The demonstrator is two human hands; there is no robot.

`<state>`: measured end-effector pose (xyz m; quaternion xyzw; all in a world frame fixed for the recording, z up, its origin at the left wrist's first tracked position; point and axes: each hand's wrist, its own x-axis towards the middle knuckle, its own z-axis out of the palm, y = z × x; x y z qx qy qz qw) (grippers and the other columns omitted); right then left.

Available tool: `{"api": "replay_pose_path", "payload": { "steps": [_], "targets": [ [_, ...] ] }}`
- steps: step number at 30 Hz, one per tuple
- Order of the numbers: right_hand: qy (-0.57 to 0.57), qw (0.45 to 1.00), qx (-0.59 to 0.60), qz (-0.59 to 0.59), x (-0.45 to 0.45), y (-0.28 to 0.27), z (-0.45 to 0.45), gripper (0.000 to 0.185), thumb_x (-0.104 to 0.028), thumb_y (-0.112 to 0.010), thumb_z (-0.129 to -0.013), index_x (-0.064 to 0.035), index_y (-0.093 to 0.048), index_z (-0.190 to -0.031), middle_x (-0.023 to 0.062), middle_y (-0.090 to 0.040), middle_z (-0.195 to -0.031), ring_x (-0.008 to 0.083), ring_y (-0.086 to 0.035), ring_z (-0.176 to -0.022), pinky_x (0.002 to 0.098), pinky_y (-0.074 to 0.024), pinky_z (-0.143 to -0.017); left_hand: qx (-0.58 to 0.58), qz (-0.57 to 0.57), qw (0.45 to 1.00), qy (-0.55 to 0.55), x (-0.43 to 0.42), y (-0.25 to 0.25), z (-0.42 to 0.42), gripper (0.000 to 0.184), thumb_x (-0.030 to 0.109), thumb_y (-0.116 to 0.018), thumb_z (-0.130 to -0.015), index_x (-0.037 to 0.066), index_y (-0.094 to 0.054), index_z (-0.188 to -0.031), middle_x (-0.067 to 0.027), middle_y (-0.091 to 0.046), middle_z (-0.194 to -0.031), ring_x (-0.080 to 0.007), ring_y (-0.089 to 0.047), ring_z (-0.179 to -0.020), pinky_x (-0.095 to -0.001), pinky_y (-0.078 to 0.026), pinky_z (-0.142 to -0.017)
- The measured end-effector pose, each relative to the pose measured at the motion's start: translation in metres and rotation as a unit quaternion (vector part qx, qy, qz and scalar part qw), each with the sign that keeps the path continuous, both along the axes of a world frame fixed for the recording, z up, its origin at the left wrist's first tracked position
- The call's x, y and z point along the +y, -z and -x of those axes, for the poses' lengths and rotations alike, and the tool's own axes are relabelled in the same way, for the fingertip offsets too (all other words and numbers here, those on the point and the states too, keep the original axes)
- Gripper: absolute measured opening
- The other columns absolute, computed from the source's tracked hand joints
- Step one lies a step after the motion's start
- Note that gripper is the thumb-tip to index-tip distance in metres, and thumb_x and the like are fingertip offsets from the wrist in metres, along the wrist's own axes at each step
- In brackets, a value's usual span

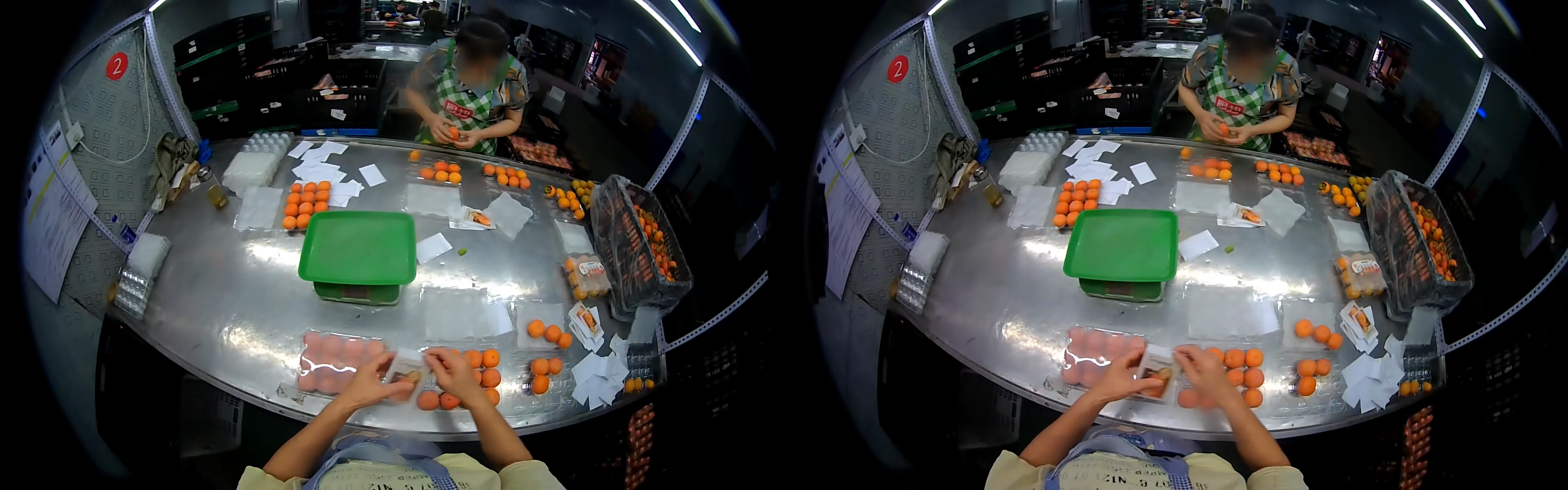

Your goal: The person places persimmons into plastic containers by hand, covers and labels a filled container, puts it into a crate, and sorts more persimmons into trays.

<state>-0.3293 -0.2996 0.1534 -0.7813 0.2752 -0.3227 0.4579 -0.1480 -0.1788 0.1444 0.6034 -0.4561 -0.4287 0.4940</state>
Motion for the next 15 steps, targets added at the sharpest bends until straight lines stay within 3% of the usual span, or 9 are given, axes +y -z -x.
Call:
{"api": "replay_pose_path", "payload": {
  "steps": [1, 4, 7, 8, 12, 15],
  "targets": [
    [-0.013, 0.998, -0.007, -0.055, 0.014, -0.003, -0.017, 0.02, -0.015, -0.062, -0.09, 0.0002, -0.064, -0.103, 0.0147, -0.068, -0.089, 0.026, -0.066, -0.077, 0.0347, -0.0524, -0.07, 0.064, -0.083, 0.994, 0.02, 0.006, -0.005, -0.002, 0.046, 0.021, -0.082, -0.072, 0.001, -0.063, -0.11, -0.0048, -0.066, -0.097, -0.0116, -0.061, -0.087, -0.0268, -0.05, -0.075],
    [0.003, 1.0, 0.004, -0.025, 0.036, -0.012, -0.051, 0.021, -0.013, -0.065, -0.086, -0.0025, -0.065, -0.105, 0.0116, -0.067, -0.093, 0.0266, -0.064, -0.082, 0.0374, -0.0507, -0.072, 0.127, -0.11, 0.983, -0.075, 0.027, 0.004, -0.014, 0.03, 0.018, -0.08, -0.075, 0.0, -0.068, -0.096, 0.0006, -0.065, -0.082, -0.007, -0.058, -0.072, -0.0227, -0.049, -0.065],
    [0.054, 0.954, -0.023, 0.295, 0.053, -0.016, -0.079, 0.027, -0.008, -0.071, -0.077, -0.0077, -0.067, -0.103, 0.0084, -0.064, -0.1, 0.0267, -0.059, -0.083, 0.0357, -0.047, -0.072, 0.147, -0.072, 0.978, -0.127, 0.048, 0.026, -0.034, 0.026, 0.017, -0.079, -0.076, 0.001, -0.068, -0.093, 0.0018, -0.064, -0.079, -0.0058, -0.056, -0.07, -0.0222, -0.047, -0.062],
    [0.025, 0.956, 0.001, 0.291, 0.063, -0.006, -0.085, 0.031, -0.013, -0.073, -0.074, -0.0113, -0.068, -0.105, 0.0063, -0.061, -0.106, 0.027, -0.056, -0.091, 0.039, -0.0429, -0.078, 0.118, -0.066, 0.981, -0.137, 0.053, 0.031, -0.039, 0.022, 0.017, -0.076, -0.078, 0.0, -0.067, -0.091, 0.0022, -0.062, -0.076, -0.0048, -0.053, -0.067, -0.0223, -0.045, -0.059],
    [0.033, 0.952, 0.019, 0.302, 0.082, -0.008, -0.11, 0.029, -0.019, -0.072, -0.074, -0.0132, -0.069, -0.103, 0.0055, -0.062, -0.103, 0.0248, -0.056, -0.091, 0.0397, -0.0395, -0.083, 0.035, -0.02, 0.992, -0.119, 0.07, 0.019, -0.055, 0.017, 0.014, -0.068, -0.083, 0.001, -0.065, -0.093, 0.0021, -0.061, -0.073, -0.0049, -0.051, -0.064, -0.0238, -0.043, -0.056],
    [0.021, 0.945, 0.007, 0.325, 0.091, -0.009, -0.125, 0.026, -0.016, -0.072, -0.073, -0.0132, -0.071, -0.099, 0.0035, -0.063, -0.099, 0.0239, -0.056, -0.09, 0.0391, -0.0398, -0.082, 0.043, -0.022, 0.991, -0.123, 0.078, 0.017, -0.066, 0.017, 0.014, -0.067, -0.084, 0.001, -0.065, -0.094, 0.0021, -0.061, -0.073, -0.0053, -0.052, -0.065, -0.0239, -0.043, -0.056]
  ]
}}
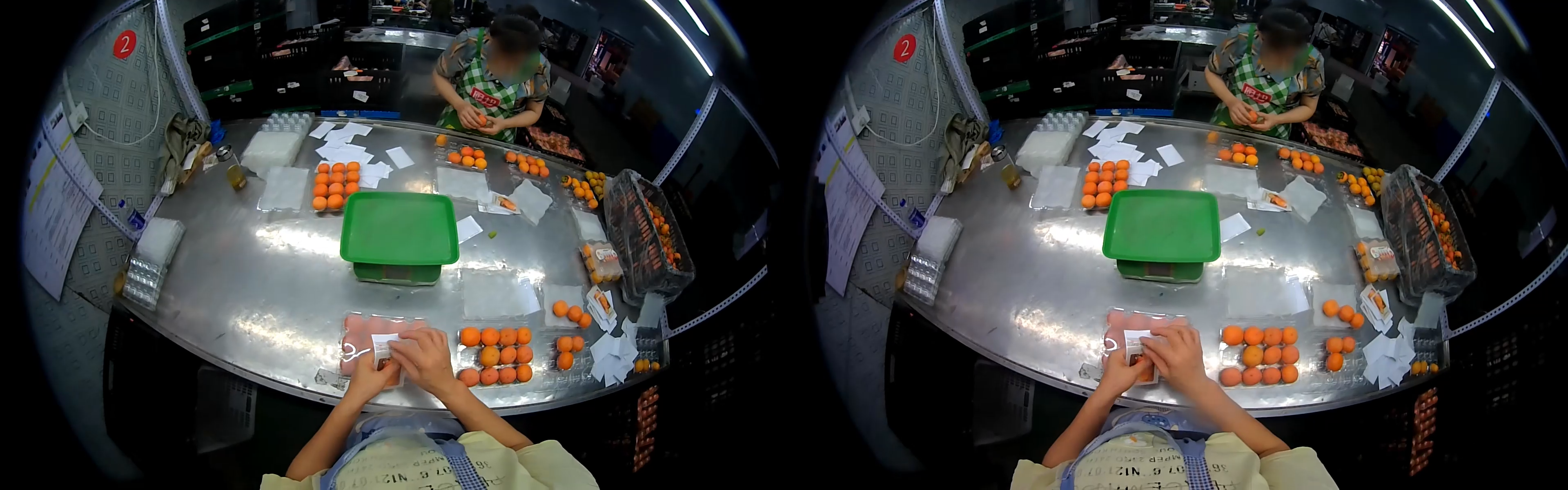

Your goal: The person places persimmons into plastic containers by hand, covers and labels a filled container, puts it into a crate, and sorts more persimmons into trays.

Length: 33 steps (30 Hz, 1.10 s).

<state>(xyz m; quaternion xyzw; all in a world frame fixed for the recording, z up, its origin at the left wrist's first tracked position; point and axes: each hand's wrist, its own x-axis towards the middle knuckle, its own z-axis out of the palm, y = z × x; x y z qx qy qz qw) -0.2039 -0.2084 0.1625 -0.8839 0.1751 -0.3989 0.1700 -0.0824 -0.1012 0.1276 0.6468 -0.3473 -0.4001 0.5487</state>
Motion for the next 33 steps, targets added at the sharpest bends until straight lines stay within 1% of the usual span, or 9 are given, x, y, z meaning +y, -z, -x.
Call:
{"api": "replay_pose_path", "payload": {
  "steps": [4, 7, 10, 14, 15, 21, 26, 30, 33],
  "targets": [
    [-0.04, 0.999, 0.019, -0.03, 0.012, -0.001, -0.012, 0.024, -0.012, -0.072, -0.071, -0.0134, -0.072, -0.095, 0.0004, -0.064, -0.096, 0.0224, -0.057, -0.089, 0.0377, -0.0406, -0.082, -0.006, -0.017, 1.0, 0.003, 0.007, -0.013, -0.012, 0.013, 0.011, -0.067, -0.083, 0.001, -0.065, -0.092, 0.0025, -0.061, -0.075, -0.0059, -0.054, -0.066, -0.0232, -0.043, -0.056],
    [-0.046, 0.998, 0.013, -0.03, 0.013, -0.001, -0.017, 0.025, -0.01, -0.072, -0.07, -0.0126, -0.071, -0.095, 0.0001, -0.065, -0.095, 0.0223, -0.058, -0.087, 0.037, -0.0419, -0.08, 0.081, -0.007, 0.996, 0.046, 0.013, 0.013, -0.024, 0.014, 0.013, -0.063, -0.085, 0.001, -0.065, -0.092, 0.0013, -0.062, -0.08, -0.0066, -0.055, -0.072, -0.0243, -0.044, -0.062],
    [-0.036, 0.999, -0.003, -0.024, 0.012, -0.001, -0.022, 0.025, -0.01, -0.073, -0.071, -0.0109, -0.07, -0.095, 0.0016, -0.065, -0.094, 0.0228, -0.059, -0.086, 0.0365, -0.0435, -0.079, 0.248, 0.026, 0.968, 0.034, 0.012, 0.026, -0.032, 0.016, 0.013, -0.06, -0.085, 0.003, -0.066, -0.096, -0.0032, -0.065, -0.09, -0.0119, -0.062, -0.084, -0.0269, -0.048, -0.076],
    [-0.003, 0.999, 0.008, -0.052, 0.014, 0.0, -0.021, 0.026, -0.012, -0.074, -0.071, -0.0093, -0.069, -0.096, 0.0026, -0.064, -0.094, 0.0236, -0.059, -0.088, 0.0356, -0.0451, -0.077, 0.379, 0.053, 0.924, 0.024, 0.006, -0.013, -0.039, 0.032, 0.022, -0.054, -0.093, 0.003, -0.053, -0.118, -0.0042, -0.061, -0.106, -0.0165, -0.061, -0.097, -0.0308, -0.049, -0.085],
    [0.002, 0.998, 0.011, -0.06, 0.015, 0.001, -0.019, 0.026, -0.012, -0.074, -0.071, -0.009, -0.069, -0.096, 0.0026, -0.064, -0.093, 0.024, -0.06, -0.088, 0.0355, -0.0453, -0.076, 0.368, 0.015, 0.929, 0.032, 0.006, -0.023, -0.04, 0.038, 0.025, -0.052, -0.095, 0.004, -0.046, -0.126, -0.004, -0.059, -0.111, -0.0172, -0.061, -0.099, -0.0314, -0.049, -0.084],
    [0.034, 0.999, 0.005, 0.012, 0.024, 0.013, -0.011, 0.028, -0.013, -0.076, -0.068, -0.0121, -0.071, -0.095, 0.0, -0.065, -0.095, 0.0215, -0.059, -0.087, 0.0386, -0.0425, -0.081, 0.332, -0.088, 0.939, 0.024, 0.004, 0.014, -0.039, 0.041, 0.032, -0.047, -0.099, -0.003, -0.06, -0.114, -0.0084, -0.063, -0.108, -0.0147, -0.058, -0.098, -0.0289, -0.044, -0.087],
    [0.023, 0.999, -0.005, 0.033, 0.028, 0.019, -0.013, 0.026, -0.013, -0.075, -0.066, -0.0141, -0.071, -0.092, -0.0025, -0.065, -0.093, 0.0201, -0.058, -0.086, 0.0374, -0.0412, -0.08, 0.234, -0.079, 0.968, 0.046, 0.006, 0.038, -0.04, 0.037, 0.028, -0.045, -0.098, -0.001, -0.057, -0.117, -0.0058, -0.062, -0.109, -0.0154, -0.059, -0.098, -0.0304, -0.046, -0.085],
    [0.015, 0.999, -0.018, 0.031, 0.025, 0.028, -0.018, 0.025, -0.012, -0.075, -0.065, -0.014, -0.07, -0.089, -0.0035, -0.066, -0.09, 0.0199, -0.059, -0.084, 0.0367, -0.0407, -0.079, 0.267, -0.11, 0.957, -0.012, 0.008, 0.019, -0.032, 0.035, 0.027, -0.043, -0.097, 0.001, -0.057, -0.117, -0.0066, -0.063, -0.107, -0.0162, -0.061, -0.098, -0.0322, -0.047, -0.086],
    [-0.009, 0.999, -0.028, 0.023, 0.025, 0.027, -0.019, 0.02, -0.01, -0.075, -0.065, -0.0136, -0.068, -0.083, -0.0026, -0.066, -0.088, 0.0194, -0.059, -0.082, 0.0367, -0.0401, -0.079, 0.289, -0.133, 0.948, 0.008, 0.015, 0.032, -0.039, 0.036, 0.029, -0.041, -0.097, 0.001, -0.058, -0.113, -0.0081, -0.065, -0.103, -0.0173, -0.062, -0.093, -0.0332, -0.048, -0.084]
  ]
}}
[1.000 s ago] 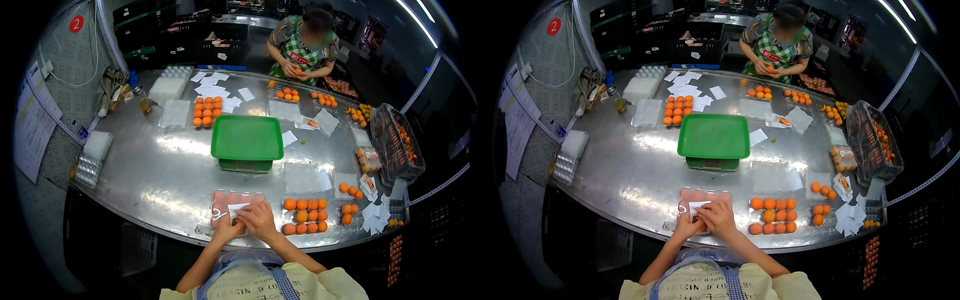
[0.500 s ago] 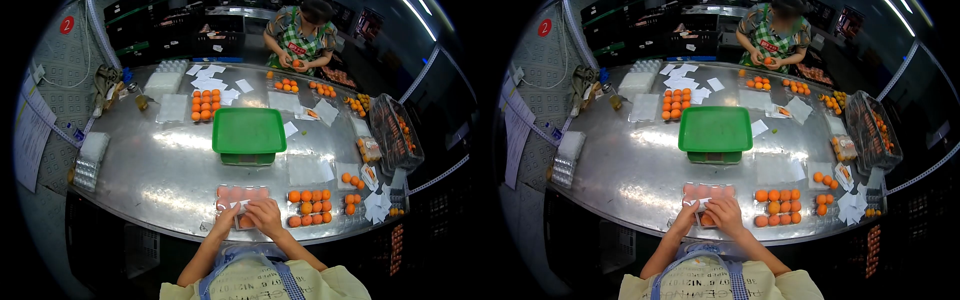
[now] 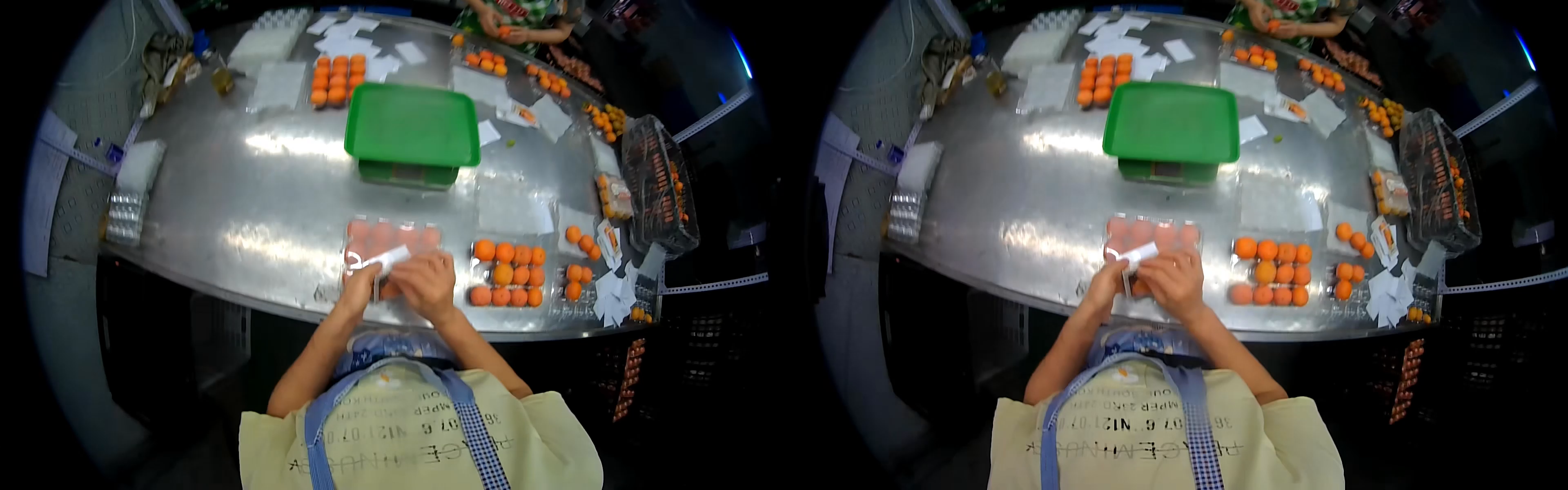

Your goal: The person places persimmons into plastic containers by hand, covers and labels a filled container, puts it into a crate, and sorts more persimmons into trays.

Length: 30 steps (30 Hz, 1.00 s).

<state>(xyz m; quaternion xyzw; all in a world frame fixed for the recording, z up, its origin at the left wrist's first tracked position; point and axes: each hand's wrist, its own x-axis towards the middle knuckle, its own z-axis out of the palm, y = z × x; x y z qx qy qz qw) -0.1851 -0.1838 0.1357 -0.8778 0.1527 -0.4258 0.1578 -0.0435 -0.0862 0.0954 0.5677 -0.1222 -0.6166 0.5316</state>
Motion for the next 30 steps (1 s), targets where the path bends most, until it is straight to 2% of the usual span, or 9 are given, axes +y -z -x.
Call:
{"api": "replay_pose_path", "payload": {
  "steps": [5, 8, 11, 14, 17, 20, 23, 26, 30],
  "targets": [
    [-0.006, 0.999, -0.012, -0.031, 0.004, 0.0, -0.002, 0.014, -0.011, -0.072, -0.068, -0.0118, -0.065, -0.08, -0.002, -0.067, -0.091, 0.0199, -0.06, -0.086, 0.0368, -0.0389, -0.079, -0.012, 0.022, 0.999, -0.033, 0.004, -0.024, 0.005, 0.037, 0.028, -0.038, -0.097, 0.001, -0.059, -0.111, -0.0085, -0.065, -0.102, -0.0177, -0.063, -0.09, -0.0332, -0.048, -0.082],
    [0.001, 0.997, 0.016, -0.08, 0.003, -0.007, -0.002, 0.025, -0.012, -0.076, -0.067, -0.01, -0.068, -0.09, 0.0022, -0.065, -0.095, 0.022, -0.058, -0.088, 0.038, -0.0389, -0.082, -0.055, 0.068, 0.996, -0.001, 0.008, -0.01, 0.001, 0.036, 0.025, -0.037, -0.096, 0.0, -0.061, -0.108, -0.0078, -0.065, -0.101, -0.0179, -0.062, -0.09, -0.0336, -0.047, -0.082],
    [-0.024, 0.994, 0.054, -0.09, -0.002, -0.007, 0.002, 0.029, -0.018, -0.075, -0.071, -0.0096, -0.068, -0.098, 0.0032, -0.064, -0.099, 0.0228, -0.058, -0.092, 0.0387, -0.038, -0.084, -0.237, 0.134, 0.962, 0.008, 0.004, -0.007, 0.004, 0.035, 0.022, -0.038, -0.092, -0.005, -0.058, -0.083, -0.0126, -0.06, -0.079, -0.0192, -0.055, -0.073, -0.0356, -0.043, -0.067],
    [-0.053, 0.991, 0.073, -0.102, -0.005, -0.008, 0.005, 0.028, -0.02, -0.075, -0.072, -0.0097, -0.069, -0.098, 0.0036, -0.063, -0.099, 0.0226, -0.058, -0.092, 0.0384, -0.038, -0.085, -0.325, 0.101, 0.939, 0.053, 0.005, -0.033, 0.003, 0.037, 0.023, -0.04, -0.091, -0.007, -0.057, -0.078, -0.0169, -0.058, -0.072, -0.0228, -0.054, -0.067, -0.038, -0.042, -0.064],
    [-0.073, 0.987, 0.06, -0.127, -0.01, -0.006, 0.006, 0.024, -0.017, -0.076, -0.07, -0.0097, -0.07, -0.092, 0.0036, -0.064, -0.096, 0.0219, -0.058, -0.09, 0.0373, -0.0386, -0.084, -0.332, 0.142, 0.93, 0.07, 0.003, -0.046, 0.004, 0.038, 0.024, -0.04, -0.09, -0.007, -0.057, -0.074, -0.0162, -0.057, -0.065, -0.0226, -0.054, -0.063, -0.0394, -0.042, -0.062],
    [-0.077, 0.985, 0.037, -0.147, -0.012, -0.008, 0.005, 0.02, -0.013, -0.078, -0.067, -0.0098, -0.069, -0.085, 0.0029, -0.065, -0.092, 0.0212, -0.059, -0.088, 0.0365, -0.0393, -0.083, -0.373, 0.11, 0.913, 0.123, 0.002, -0.059, 0.001, 0.038, 0.023, -0.04, -0.089, -0.008, -0.058, -0.078, -0.0182, -0.058, -0.064, -0.0258, -0.057, -0.063, -0.0399, -0.042, -0.063],
    [-0.074, 0.986, 0.028, -0.144, -0.012, -0.01, 0.004, 0.02, -0.011, -0.079, -0.064, -0.0102, -0.068, -0.08, 0.0012, -0.065, -0.087, 0.0205, -0.059, -0.085, 0.0362, -0.0397, -0.082, -0.288, 0.045, 0.953, 0.082, -0.003, -0.075, 0.007, 0.041, 0.025, -0.04, -0.088, -0.01, -0.06, -0.078, -0.0225, -0.06, -0.065, -0.0308, -0.06, -0.064, -0.0408, -0.044, -0.064],
    [-0.064, 0.991, 0.02, -0.116, -0.007, -0.003, 0.004, 0.02, -0.009, -0.079, -0.063, -0.0111, -0.066, -0.078, -0.0003, -0.065, -0.086, 0.0197, -0.059, -0.083, 0.0359, -0.04, -0.08, -0.374, 0.038, 0.923, 0.084, -0.003, -0.046, 0.003, 0.047, 0.03, -0.04, -0.089, -0.01, -0.062, -0.078, -0.0266, -0.062, -0.071, -0.035, -0.063, -0.067, -0.0418, -0.046, -0.066],
    [-0.039, 0.998, 0.013, -0.056, 0.0, 0.0, 0.003, 0.021, -0.009, -0.078, -0.062, -0.012, -0.066, -0.079, -0.0019, -0.065, -0.085, 0.0187, -0.059, -0.08, 0.0358, -0.0401, -0.079, -0.383, -0.01, 0.915, 0.125, -0.006, -0.052, 0.0, 0.05, 0.033, -0.038, -0.089, -0.01, -0.063, -0.079, -0.0282, -0.062, -0.074, -0.036, -0.064, -0.07, -0.0432, -0.046, -0.069]
  ]
}}
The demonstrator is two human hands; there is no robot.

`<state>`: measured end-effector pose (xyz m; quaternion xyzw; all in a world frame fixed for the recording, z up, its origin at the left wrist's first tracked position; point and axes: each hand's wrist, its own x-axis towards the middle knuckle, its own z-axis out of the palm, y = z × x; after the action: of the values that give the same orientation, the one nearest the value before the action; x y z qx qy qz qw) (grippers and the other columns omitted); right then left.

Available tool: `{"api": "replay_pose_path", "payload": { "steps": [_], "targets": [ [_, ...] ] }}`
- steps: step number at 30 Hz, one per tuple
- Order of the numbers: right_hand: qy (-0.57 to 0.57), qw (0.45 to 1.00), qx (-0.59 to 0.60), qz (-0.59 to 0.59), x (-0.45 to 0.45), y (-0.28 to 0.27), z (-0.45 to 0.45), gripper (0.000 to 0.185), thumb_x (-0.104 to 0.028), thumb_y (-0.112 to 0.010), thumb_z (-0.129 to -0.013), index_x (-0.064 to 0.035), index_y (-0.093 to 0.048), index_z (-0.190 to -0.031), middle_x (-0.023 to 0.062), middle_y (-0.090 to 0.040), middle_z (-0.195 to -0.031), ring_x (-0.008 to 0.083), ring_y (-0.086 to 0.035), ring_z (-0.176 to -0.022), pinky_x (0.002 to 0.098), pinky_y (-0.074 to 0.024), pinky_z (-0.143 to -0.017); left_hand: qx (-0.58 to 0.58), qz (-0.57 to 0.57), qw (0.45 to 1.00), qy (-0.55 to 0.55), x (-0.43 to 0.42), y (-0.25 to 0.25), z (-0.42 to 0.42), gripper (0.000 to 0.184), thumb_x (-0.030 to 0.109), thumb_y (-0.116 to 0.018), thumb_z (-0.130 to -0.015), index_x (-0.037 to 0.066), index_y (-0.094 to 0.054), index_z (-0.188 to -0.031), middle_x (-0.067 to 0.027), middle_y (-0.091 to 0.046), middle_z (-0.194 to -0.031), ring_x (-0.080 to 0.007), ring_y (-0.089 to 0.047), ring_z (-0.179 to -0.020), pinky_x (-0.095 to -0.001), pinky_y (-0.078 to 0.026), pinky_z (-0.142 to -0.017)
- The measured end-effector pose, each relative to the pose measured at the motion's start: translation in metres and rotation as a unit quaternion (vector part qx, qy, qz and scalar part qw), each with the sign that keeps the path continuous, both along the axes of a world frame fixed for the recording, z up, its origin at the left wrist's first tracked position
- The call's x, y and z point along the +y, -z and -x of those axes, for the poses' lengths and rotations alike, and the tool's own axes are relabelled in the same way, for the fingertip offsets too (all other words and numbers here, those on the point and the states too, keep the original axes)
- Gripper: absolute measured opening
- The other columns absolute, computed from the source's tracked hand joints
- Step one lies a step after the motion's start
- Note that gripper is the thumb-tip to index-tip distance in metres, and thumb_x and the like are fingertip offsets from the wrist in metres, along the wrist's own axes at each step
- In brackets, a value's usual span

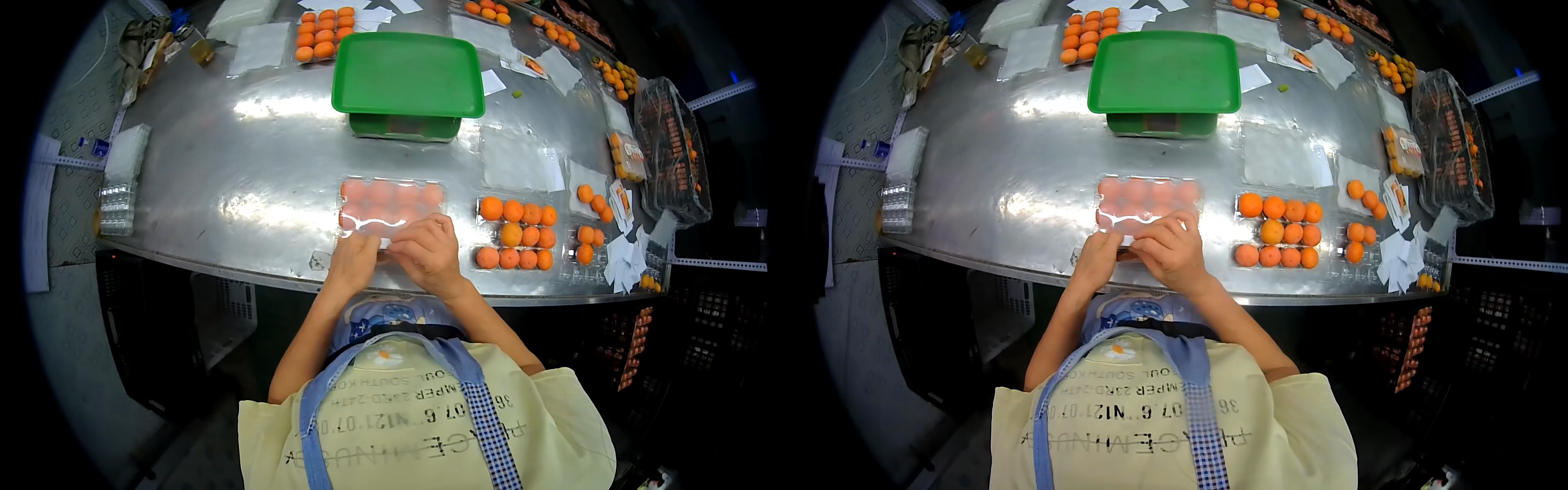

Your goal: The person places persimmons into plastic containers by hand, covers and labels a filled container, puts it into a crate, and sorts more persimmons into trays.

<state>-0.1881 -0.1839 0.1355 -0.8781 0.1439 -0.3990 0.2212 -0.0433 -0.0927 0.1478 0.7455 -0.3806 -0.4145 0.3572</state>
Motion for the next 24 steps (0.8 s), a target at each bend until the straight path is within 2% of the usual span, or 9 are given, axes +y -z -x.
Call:
{"api": "replay_pose_path", "payload": {
  "steps": [8, 11, 14, 17, 24],
  "targets": [
    [0.049, 0.998, -0.015, 0.038, 0.004, -0.001, -0.001, 0.025, -0.009, -0.078, -0.061, -0.0126, -0.068, -0.084, -0.0027, -0.065, -0.087, 0.0178, -0.059, -0.08, 0.0358, -0.0406, -0.078, 0.016, -0.021, 0.999, -0.02, -0.004, 0.004, 0.0, 0.051, 0.033, -0.038, -0.088, -0.01, -0.063, -0.079, -0.0311, -0.061, -0.077, -0.0386, -0.064, -0.074, -0.0455, -0.046, -0.072],
    [0.05, 0.998, -0.013, 0.029, 0.002, 0.002, -0.002, 0.025, -0.01, -0.078, -0.061, -0.0128, -0.069, -0.084, -0.0028, -0.066, -0.088, 0.0174, -0.059, -0.08, 0.0357, -0.0407, -0.078, 0.032, -0.015, 0.999, -0.004, -0.002, 0.02, -0.002, 0.05, 0.032, -0.037, -0.089, -0.01, -0.063, -0.079, -0.0297, -0.063, -0.077, -0.0367, -0.064, -0.075, -0.044, -0.046, -0.072],
    [0.041, 0.998, -0.012, 0.034, 0.001, 0.007, -0.002, 0.024, -0.01, -0.078, -0.061, -0.0128, -0.069, -0.083, -0.003, -0.066, -0.087, 0.0173, -0.059, -0.08, 0.0356, -0.0407, -0.078, 0.099, 0.003, 0.995, -0.033, -0.003, 0.023, 0.002, 0.049, 0.03, -0.036, -0.089, -0.01, -0.063, -0.079, -0.0257, -0.064, -0.074, -0.0329, -0.064, -0.074, -0.0422, -0.045, -0.072],
    [0.037, 0.998, -0.008, 0.045, 0.001, 0.008, -0.001, 0.024, -0.009, -0.077, -0.06, -0.0129, -0.069, -0.082, -0.0033, -0.066, -0.086, 0.0173, -0.059, -0.081, 0.0355, -0.0405, -0.078, 0.119, 0.023, 0.991, -0.048, -0.002, 0.036, 0.003, 0.049, 0.03, -0.035, -0.089, -0.01, -0.062, -0.079, -0.0219, -0.065, -0.072, -0.03, -0.062, -0.071, -0.0411, -0.045, -0.071],
    [0.045, 0.999, -0.005, 0.027, 0.003, 0.011, -0.005, 0.024, -0.009, -0.077, -0.059, -0.0128, -0.068, -0.082, -0.0033, -0.066, -0.086, 0.0187, -0.058, -0.081, 0.0357, -0.04, -0.077, 0.144, 0.005, 0.989, -0.04, -0.003, 0.034, -0.002, 0.048, 0.028, -0.033, -0.09, -0.01, -0.059, -0.076, -0.0153, -0.06, -0.065, -0.023, -0.058, -0.067, -0.0385, -0.044, -0.065]
  ]
}}
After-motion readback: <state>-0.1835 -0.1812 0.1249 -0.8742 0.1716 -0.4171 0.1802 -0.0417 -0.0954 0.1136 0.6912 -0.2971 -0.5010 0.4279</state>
